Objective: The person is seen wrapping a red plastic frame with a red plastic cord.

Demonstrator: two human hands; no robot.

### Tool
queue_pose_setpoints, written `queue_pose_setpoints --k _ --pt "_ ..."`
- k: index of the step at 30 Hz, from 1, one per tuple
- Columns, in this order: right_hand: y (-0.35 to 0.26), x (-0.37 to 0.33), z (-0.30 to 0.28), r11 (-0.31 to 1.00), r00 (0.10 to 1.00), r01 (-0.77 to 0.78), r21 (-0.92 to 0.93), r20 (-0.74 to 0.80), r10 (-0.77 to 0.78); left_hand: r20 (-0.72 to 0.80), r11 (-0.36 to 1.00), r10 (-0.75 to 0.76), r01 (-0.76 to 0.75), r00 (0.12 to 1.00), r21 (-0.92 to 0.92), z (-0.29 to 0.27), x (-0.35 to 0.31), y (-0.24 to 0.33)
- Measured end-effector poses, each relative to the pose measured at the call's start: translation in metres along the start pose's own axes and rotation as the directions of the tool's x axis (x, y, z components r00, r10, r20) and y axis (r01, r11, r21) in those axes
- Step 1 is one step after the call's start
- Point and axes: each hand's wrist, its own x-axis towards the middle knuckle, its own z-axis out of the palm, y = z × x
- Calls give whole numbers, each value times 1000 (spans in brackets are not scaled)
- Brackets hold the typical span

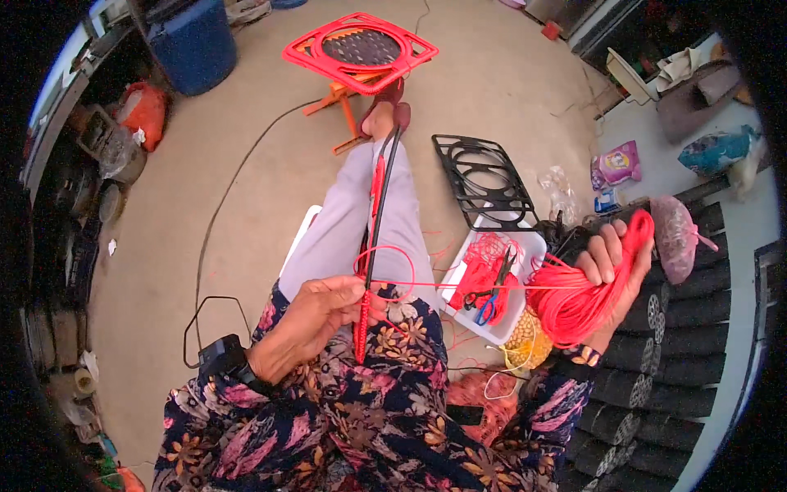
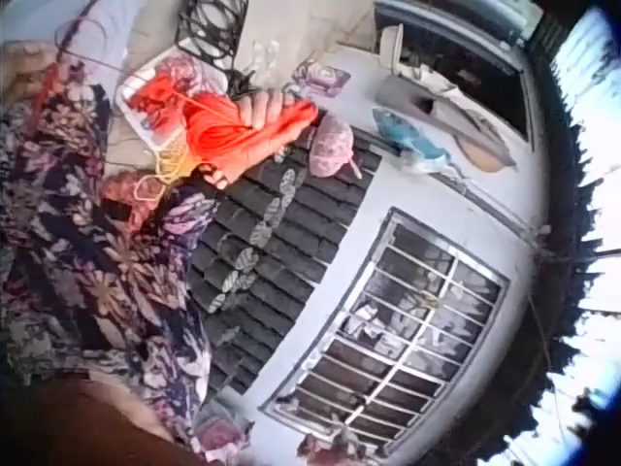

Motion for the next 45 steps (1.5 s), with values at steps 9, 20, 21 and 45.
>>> queue_pose_setpoints --k 9,20,21,45 --pt "87 -50 -26 286 932 -358 -889 -359 51 9 999 -47 47 999 20 6 6 -1" --pt "151 -54 -3 430 827 -502 -750 -272 492 2 998 -66 66 998 9 6 3 -6" --pt "150 -53 -4 451 823 -521 -725 -288 489 24 997 -65 66 998 -31 5 3 -6" --pt "117 -40 129 893 560 -410 -183 722 405 49 985 145 -139 988 -103 16 5 -22"
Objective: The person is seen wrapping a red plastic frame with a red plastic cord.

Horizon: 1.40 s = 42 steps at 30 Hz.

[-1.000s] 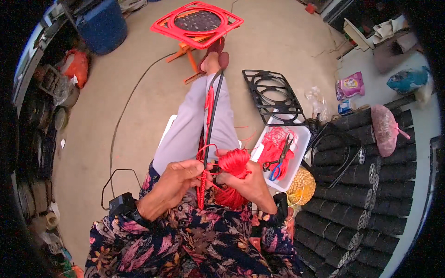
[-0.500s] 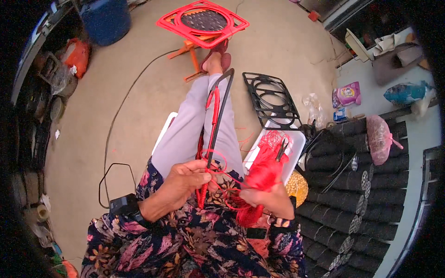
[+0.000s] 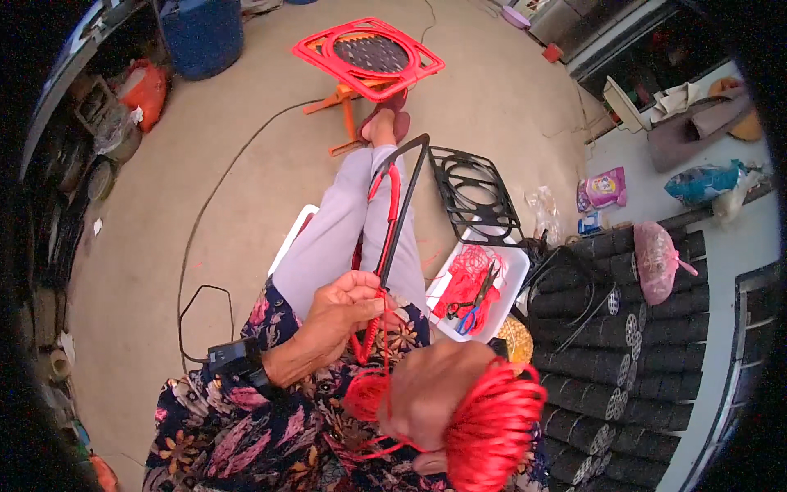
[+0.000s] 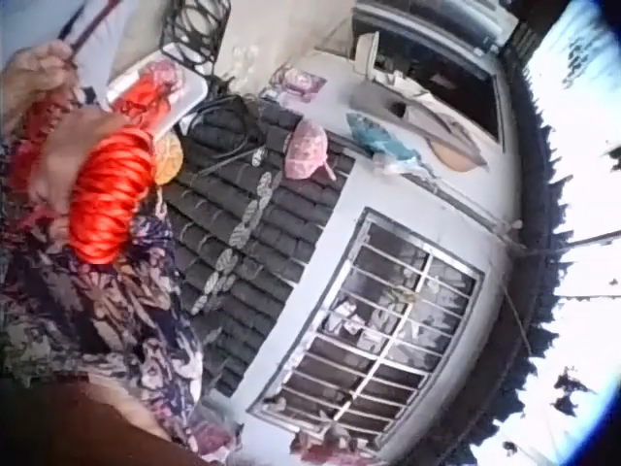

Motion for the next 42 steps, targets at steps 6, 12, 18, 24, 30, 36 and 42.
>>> queue_pose_setpoints --k 6,12,18,24,30,36,42 --pt "8 28 6 993 997 -53 103 66 46 -7 999 54 -54 999 3 -1 -3 -2" --pt "-36 2 -20 950 999 33 -310 -17 -41 83 611 507 -425 858 667 -9 -2 12" --pt "-61 -14 -43 964 937 -38 -265 -346 -58 318 368 640 -643 699 671 1 11 23" --pt "-64 -16 -73 671 673 -370 -643 -683 -283 -80 864 381 -324 921 386 -19 13 28" --pt "-35 -69 -77 377 747 -635 -674 -660 78 -280 997 60 -44 958 60 -32 7 27" --pt "43 -72 -77 -131 695 -518 -845 -505 512 -264 992 23 10 964 123 -34 -3 22" --pt "70 -67 -84 -228 570 -633 -740 -644 509 -213 956 50 15 976 293 -40 -13 10"
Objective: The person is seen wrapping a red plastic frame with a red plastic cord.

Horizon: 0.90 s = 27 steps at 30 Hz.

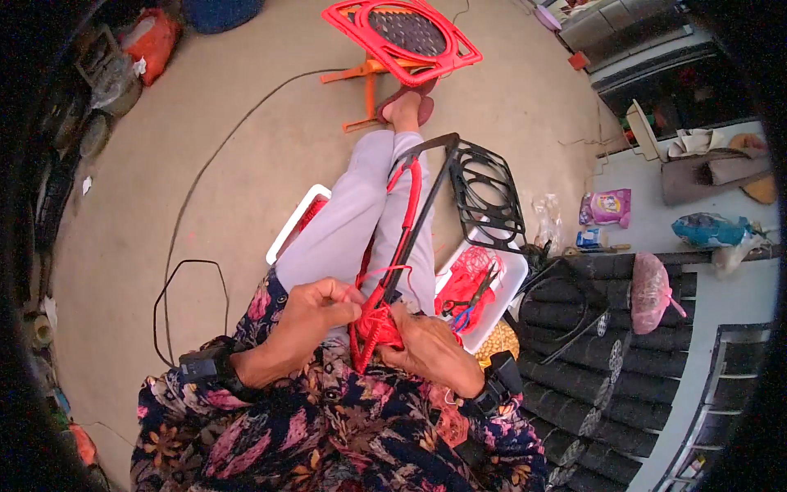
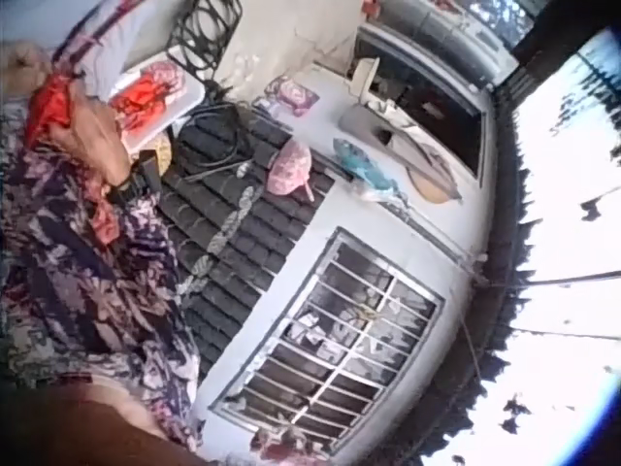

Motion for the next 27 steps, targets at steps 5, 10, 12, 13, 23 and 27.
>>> queue_pose_setpoints --k 5,10,12,13,23,27 --pt "-7 13 -12 976 989 146 161 -6 -147 89 986 144 -150 986 69 -5 -4 -9" --pt "-14 18 -5 915 959 264 306 -186 -214 118 987 100 -114 988 117 -2 -4 -2" --pt "-18 14 -2 935 981 109 338 -187 -47 51 968 164 -171 985 183 -3 -1 -10" --pt "-21 13 -4 935 981 111 337 -191 -48 53 967 166 -173 985 185 -3 1 -14" --pt "-39 10 -52 896 865 265 356 -498 -58 -64 963 245 -251 967 -98 -15 6 24" --pt "-61 27 -57 948 816 288 -133 -484 -316 -54 950 302 -305 952 -61 -12 2 30"
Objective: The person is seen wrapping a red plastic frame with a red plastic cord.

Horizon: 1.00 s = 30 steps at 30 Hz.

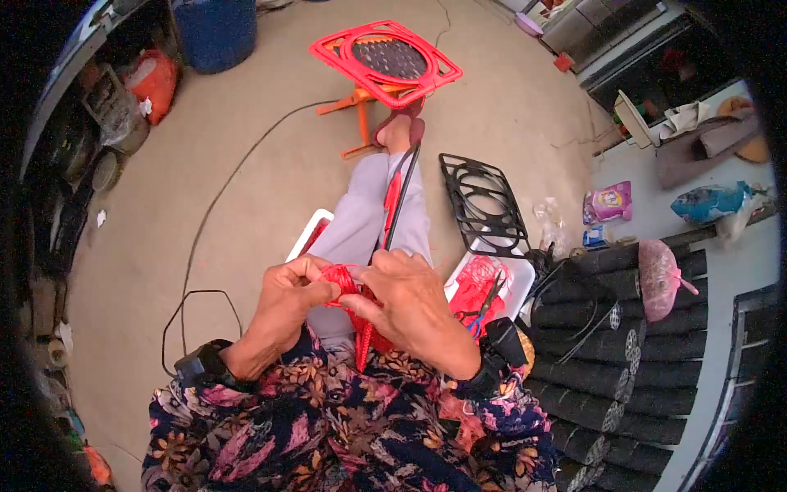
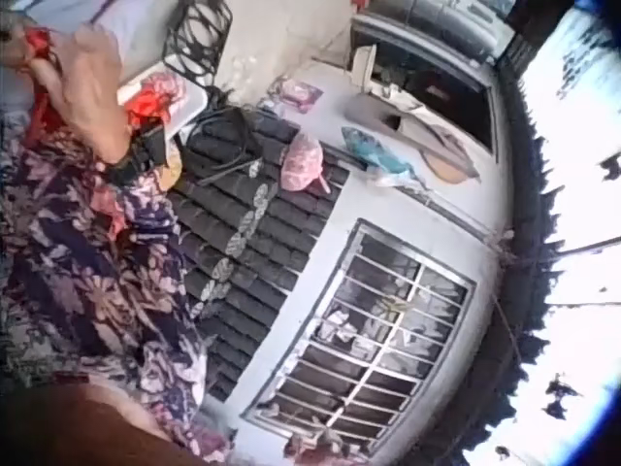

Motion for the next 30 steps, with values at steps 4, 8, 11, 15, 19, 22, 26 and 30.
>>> queue_pose_setpoints --k 4,8,11,15,19,22,26,30 --pt "-5 2 4 990 1000 1 -142 18 1 39 1000 19 -19 999 5 7 -5 11" --pt "4 1 15 997 999 16 -72 -49 -19 49 997 71 -68 996 -46 10 -10 11" --pt "12 -3 17 945 994 -87 316 -30 101 26 975 52 -45 998 -218 9 -6 6" --pt "16 -8 18 897 990 -98 430 -46 130 -20 932 -84 72 996 -356 16 -7 7" --pt "28 -21 16 838 961 -88 539 -177 214 -30 939 -167 149 986 -310 12 -9 -7" --pt "25 -25 -6 653 886 -38 757 -277 373 -40 954 -198 183 979 -236 10 -9 -20" --pt "39 -26 -34 276 882 298 914 -374 287 -25 964 -215 208 976 -167 12 -2 -26" --pt "52 -63 -75 -115 829 450 885 -366 423 -38 940 -330 324 943 -107 21 2 -24"
